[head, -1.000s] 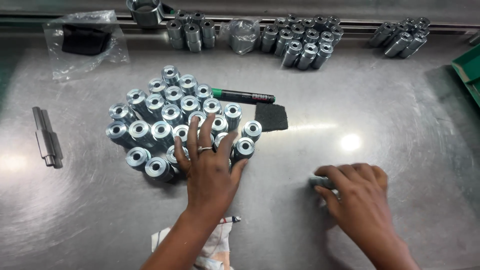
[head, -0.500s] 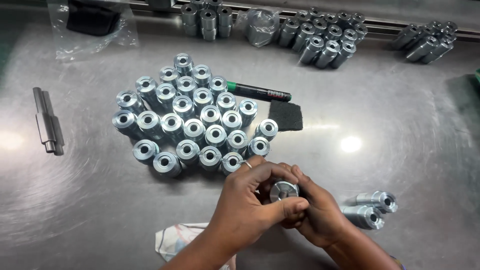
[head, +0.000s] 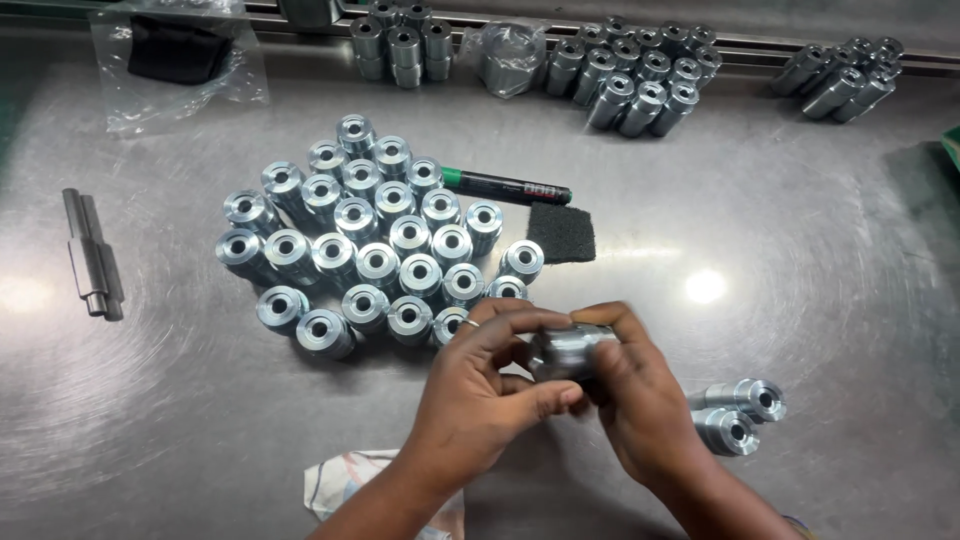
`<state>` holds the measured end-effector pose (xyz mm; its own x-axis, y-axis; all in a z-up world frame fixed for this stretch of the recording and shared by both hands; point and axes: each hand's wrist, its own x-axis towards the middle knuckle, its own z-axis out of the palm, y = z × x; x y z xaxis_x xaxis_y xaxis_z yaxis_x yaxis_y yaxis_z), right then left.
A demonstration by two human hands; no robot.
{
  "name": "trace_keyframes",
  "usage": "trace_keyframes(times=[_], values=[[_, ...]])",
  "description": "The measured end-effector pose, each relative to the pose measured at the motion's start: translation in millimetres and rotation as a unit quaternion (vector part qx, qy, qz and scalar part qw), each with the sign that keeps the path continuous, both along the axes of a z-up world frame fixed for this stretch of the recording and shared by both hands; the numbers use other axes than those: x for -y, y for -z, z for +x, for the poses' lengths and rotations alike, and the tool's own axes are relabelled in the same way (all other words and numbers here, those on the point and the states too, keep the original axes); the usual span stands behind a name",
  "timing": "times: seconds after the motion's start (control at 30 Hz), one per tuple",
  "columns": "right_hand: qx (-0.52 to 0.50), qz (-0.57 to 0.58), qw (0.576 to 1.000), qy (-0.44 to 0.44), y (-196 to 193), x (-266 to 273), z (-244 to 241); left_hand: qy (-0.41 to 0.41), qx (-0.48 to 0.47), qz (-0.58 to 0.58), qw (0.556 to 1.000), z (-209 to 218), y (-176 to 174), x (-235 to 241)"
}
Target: The recorder is organizing, inspecting, and marking various metallic components on a workbench.
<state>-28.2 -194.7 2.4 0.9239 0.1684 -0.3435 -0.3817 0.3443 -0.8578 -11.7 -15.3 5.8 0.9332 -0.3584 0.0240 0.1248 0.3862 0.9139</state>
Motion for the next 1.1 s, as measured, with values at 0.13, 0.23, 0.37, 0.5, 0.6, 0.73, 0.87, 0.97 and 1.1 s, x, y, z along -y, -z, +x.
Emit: trace_keyframes(times=[0.13, 0.23, 0.37, 0.5, 0.6, 0.73, 0.87, 0.97, 1.1], values=[[0.336, -0.153, 0.928, -0.039, -10, 0, -2, -0.001, -0.056, -0.053, 0.997, -1, 2, -4], [0.264, -0.15, 0.952, -0.045, 33, 32, -10, 0.012, -0.037, -0.043, 0.998, -3, -3, -5], [0.307, -0.147, 0.937, -0.082, 18, 23, -3, 0.022, -0.048, -0.073, 0.996, 0, -2, -6], [0.297, -0.138, 0.942, -0.071, 4, 20, -1, 0.014, -0.045, 0.004, 0.999, -1, -12, -9], [0.223, -0.106, 0.968, -0.055, 18, 27, -2, 0.019, -0.037, 0.003, 0.999, -1, -8, -8], [0.284, -0.125, 0.949, -0.054, 18, 26, -4, 0.0, 0.028, 0.069, 0.997, -1, -11, -11], [0.259, -0.16, 0.951, -0.048, 12, 25, -4, -0.001, 0.033, 0.067, 0.997, -1, -11, -11], [0.24, -0.18, 0.952, -0.064, 1, 23, -1, -0.018, 0.09, 0.089, 0.992, -2, -11, -11], [0.246, -0.191, 0.948, -0.067, 7, 27, 1, -0.018, 0.115, 0.108, 0.987, -2, -8, -10]])
